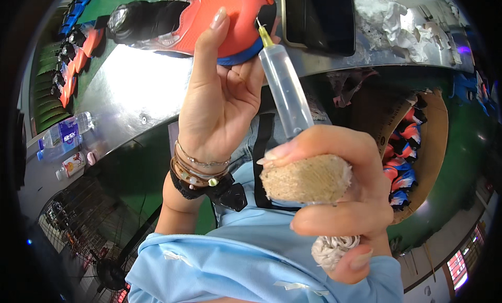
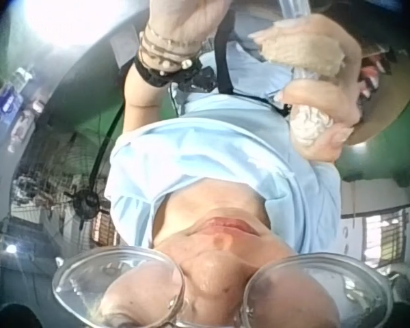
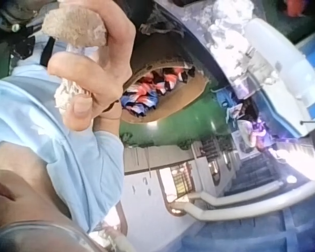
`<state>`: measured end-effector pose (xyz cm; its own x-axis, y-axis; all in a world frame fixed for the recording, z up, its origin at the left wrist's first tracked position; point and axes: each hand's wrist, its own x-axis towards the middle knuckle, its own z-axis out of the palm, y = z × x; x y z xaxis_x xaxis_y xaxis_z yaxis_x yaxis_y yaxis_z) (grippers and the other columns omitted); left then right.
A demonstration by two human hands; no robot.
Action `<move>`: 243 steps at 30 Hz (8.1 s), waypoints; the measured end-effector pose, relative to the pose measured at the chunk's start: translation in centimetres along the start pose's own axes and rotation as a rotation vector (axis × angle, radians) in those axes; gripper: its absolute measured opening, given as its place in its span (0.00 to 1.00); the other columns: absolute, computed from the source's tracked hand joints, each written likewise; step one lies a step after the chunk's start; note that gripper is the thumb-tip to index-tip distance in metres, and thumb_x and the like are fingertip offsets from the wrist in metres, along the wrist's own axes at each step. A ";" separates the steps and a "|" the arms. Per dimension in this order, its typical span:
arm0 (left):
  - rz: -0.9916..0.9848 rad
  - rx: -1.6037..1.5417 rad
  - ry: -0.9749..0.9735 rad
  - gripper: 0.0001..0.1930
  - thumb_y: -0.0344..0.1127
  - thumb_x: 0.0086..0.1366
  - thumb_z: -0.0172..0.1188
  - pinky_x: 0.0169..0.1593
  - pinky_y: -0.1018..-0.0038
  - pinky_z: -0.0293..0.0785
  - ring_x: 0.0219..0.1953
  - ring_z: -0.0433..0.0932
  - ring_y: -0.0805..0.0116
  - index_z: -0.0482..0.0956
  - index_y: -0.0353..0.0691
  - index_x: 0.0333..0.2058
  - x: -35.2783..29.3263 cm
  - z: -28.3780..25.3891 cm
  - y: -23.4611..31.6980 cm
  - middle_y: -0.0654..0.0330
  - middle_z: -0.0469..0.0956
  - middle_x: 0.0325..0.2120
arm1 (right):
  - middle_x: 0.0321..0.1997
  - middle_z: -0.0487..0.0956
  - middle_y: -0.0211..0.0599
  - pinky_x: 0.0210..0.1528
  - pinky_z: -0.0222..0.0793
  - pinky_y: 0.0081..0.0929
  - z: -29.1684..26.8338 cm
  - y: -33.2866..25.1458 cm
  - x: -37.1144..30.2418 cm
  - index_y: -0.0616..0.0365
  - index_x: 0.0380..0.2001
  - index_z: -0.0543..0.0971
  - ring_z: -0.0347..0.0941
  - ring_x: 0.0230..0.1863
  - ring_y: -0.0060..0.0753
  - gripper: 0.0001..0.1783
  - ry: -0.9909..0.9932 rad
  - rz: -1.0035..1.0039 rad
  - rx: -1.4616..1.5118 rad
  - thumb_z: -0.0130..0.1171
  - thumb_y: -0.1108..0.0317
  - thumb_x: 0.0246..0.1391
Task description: The person picks up a shoe from a conveyor belt and applies a liquid from a syringe along the seam where the upper meets the sole. They rotate the shoe to reach different sections, then place it back onto the belt before repeating the process with another shoe.
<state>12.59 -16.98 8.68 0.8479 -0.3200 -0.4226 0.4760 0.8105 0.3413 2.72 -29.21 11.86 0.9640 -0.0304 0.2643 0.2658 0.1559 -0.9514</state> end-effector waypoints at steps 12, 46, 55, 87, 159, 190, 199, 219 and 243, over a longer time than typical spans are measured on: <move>0.030 0.093 -0.046 0.14 0.38 0.58 0.59 0.45 0.80 0.75 0.37 0.76 0.75 0.72 0.38 0.40 -1.4 1.3 1.0 0.65 0.75 0.36 | 0.39 0.67 0.61 0.33 0.69 0.29 -0.1 0.9 -0.7 0.58 0.15 0.74 0.71 0.32 0.43 0.32 -0.003 -0.095 0.048 0.37 0.42 0.54; -0.041 0.042 0.047 0.19 0.41 0.61 0.52 0.50 0.76 0.74 0.43 0.75 0.66 0.67 0.33 0.46 -1.2 0.4 1.8 0.55 0.74 0.43 | 0.47 0.64 0.54 0.49 0.66 0.41 -2.5 2.9 5.7 0.62 0.30 0.78 0.67 0.47 0.49 0.30 0.041 -0.605 -1.236 0.34 0.47 0.55; 0.252 0.287 0.032 0.22 0.43 0.56 0.59 0.35 0.79 0.72 0.31 0.74 0.70 0.68 0.34 0.44 10.1 -6.3 19.5 0.48 0.72 0.45 | 0.48 0.63 0.54 0.44 0.67 0.38 -5.6 3.7 3.7 0.62 0.33 0.79 0.67 0.44 0.49 0.24 0.043 -0.533 -1.248 0.44 0.52 0.51; 0.097 0.817 0.138 0.30 0.54 0.54 0.59 0.40 0.69 0.74 0.36 0.73 0.65 0.63 0.35 0.44 31.4 2.3 9.6 0.53 0.69 0.36 | 0.41 0.68 0.52 0.37 0.66 0.29 -11.0 3.7 7.0 0.63 0.35 0.78 0.70 0.34 0.39 0.29 0.002 -0.047 -0.711 0.46 0.47 0.45; 1.181 1.431 -0.584 0.40 0.67 0.49 0.54 0.33 0.68 0.72 0.30 0.73 0.60 0.65 0.28 0.39 3.7 1.6 15.1 0.46 0.74 0.28 | 0.31 0.66 0.42 0.25 0.70 0.26 -0.4 0.9 11.3 0.53 0.10 0.76 0.66 0.18 0.37 0.32 -0.249 -0.078 0.570 0.33 0.51 0.58; 1.253 1.269 0.180 0.20 0.50 0.65 0.44 0.46 0.78 0.64 0.37 0.67 0.77 0.72 0.37 0.35 7.5 -7.3 22.3 0.65 0.69 0.34 | 0.34 0.70 0.57 0.34 0.67 0.32 -2.0 6.8 6.0 0.60 0.09 0.76 0.71 0.31 0.43 0.37 -0.203 0.281 0.488 0.33 0.42 0.54; 0.805 1.069 0.382 0.20 0.49 0.64 0.46 0.40 0.78 0.70 0.32 0.72 0.74 0.72 0.35 0.35 6.1 -7.2 19.7 0.61 0.72 0.31 | 0.38 0.69 0.59 0.40 0.64 0.35 -1.8 6.6 5.6 0.62 0.11 0.75 0.70 0.34 0.44 0.35 -0.146 0.283 0.402 0.32 0.47 0.55; 0.205 0.892 0.442 0.18 0.37 0.63 0.50 0.43 0.77 0.72 0.37 0.75 0.74 0.68 0.27 0.46 -11.5 -11.3 13.3 0.59 0.75 0.35 | 0.39 0.70 0.59 0.42 0.61 0.27 0.8 8.3 6.5 0.67 0.13 0.70 0.69 0.37 0.39 0.30 -0.146 0.224 0.282 0.26 0.58 0.56; -0.167 0.017 -0.111 0.40 0.36 0.43 0.65 0.58 0.55 0.60 0.56 0.63 0.59 0.56 0.39 0.55 -3.0 -8.9 -1.2 0.56 0.65 0.51 | 0.38 0.63 0.45 0.28 0.67 0.26 -2.8 -1.6 4.5 0.51 0.10 0.66 0.69 0.26 0.38 0.16 -0.220 0.372 0.115 0.49 0.65 0.49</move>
<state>7.42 -12.58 2.07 0.7769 -0.5023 -0.3795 0.6152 0.7337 0.2885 6.72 -32.34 14.10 0.9648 0.2575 -0.0530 -0.1134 0.2257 -0.9676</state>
